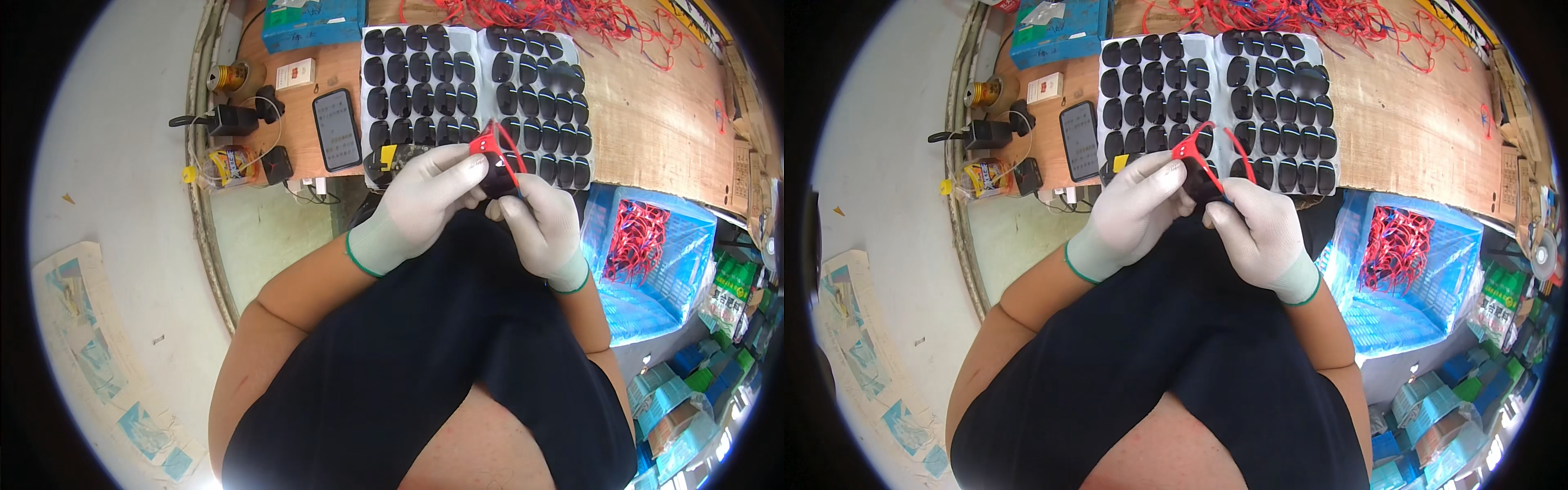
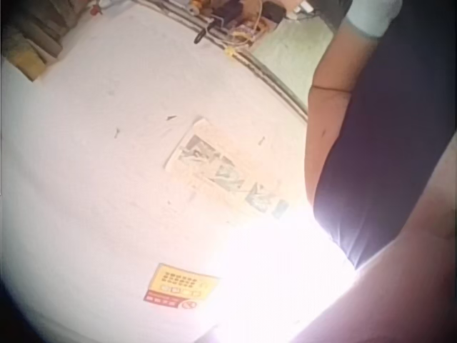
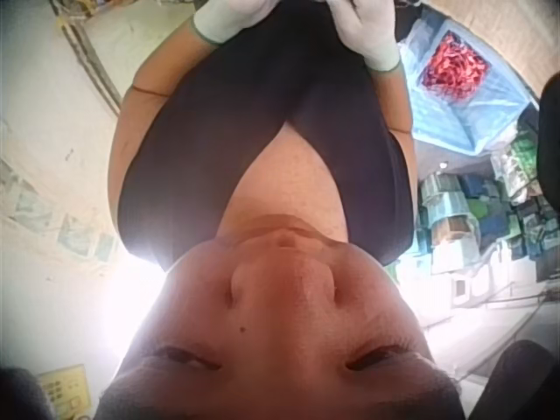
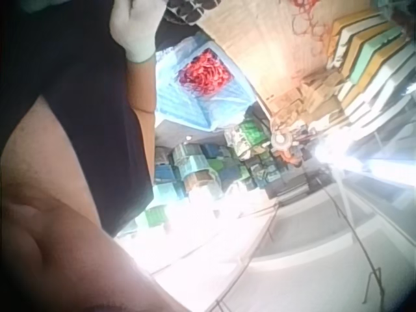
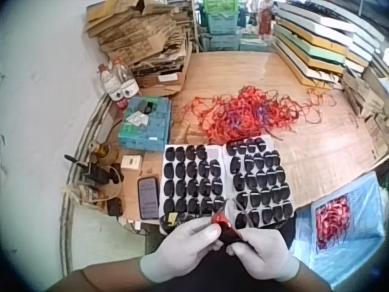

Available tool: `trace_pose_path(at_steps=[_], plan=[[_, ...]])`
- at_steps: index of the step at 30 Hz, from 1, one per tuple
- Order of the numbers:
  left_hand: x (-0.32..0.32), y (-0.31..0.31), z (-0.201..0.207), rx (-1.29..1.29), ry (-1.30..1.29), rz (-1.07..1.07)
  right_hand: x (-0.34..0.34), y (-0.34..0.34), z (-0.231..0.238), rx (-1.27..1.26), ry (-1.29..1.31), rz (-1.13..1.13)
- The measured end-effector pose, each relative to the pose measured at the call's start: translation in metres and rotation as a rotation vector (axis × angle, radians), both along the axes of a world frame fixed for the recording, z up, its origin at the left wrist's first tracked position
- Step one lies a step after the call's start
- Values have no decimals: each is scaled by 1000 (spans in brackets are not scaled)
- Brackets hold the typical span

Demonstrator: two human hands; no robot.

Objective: The person repeatedly picks small black oval components from a foam tray and attaches red and blue wires to them by hand. The wired components are placed into a blue basket. The person continues this process throughout the clip.

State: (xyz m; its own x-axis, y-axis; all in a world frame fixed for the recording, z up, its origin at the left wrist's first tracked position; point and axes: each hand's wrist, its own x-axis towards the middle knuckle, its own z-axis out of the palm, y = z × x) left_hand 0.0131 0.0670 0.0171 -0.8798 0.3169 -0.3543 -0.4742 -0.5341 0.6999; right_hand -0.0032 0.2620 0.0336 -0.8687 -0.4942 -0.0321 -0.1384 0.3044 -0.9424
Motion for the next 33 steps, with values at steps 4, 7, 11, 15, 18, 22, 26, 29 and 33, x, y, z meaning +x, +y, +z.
trace_pose_path(at_steps=[4,7,11,15,18,22,26,29,33], plan=[[-5,10,-11,258,-21,-7,0,-3,-1,-20,26,-22],[-6,8,-19,321,29,-38,0,-4,-1,-58,24,-7],[-6,6,-13,254,60,-28,-3,-4,-1,-73,-6,17],[-2,-8,-9,-68,98,-50,-2,-3,-6,-123,-51,-6],[4,-12,-7,-155,120,-27,-1,-4,-6,-121,-62,29],[4,-16,-4,-233,77,-28,0,-8,0,-87,21,47],[16,-13,14,-374,54,34,1,-12,3,-90,-43,78],[15,-29,44,-486,136,-33,-1,-21,6,-116,-61,109],[-5,-32,47,-515,275,-11,-28,-25,7,-148,-71,100]])
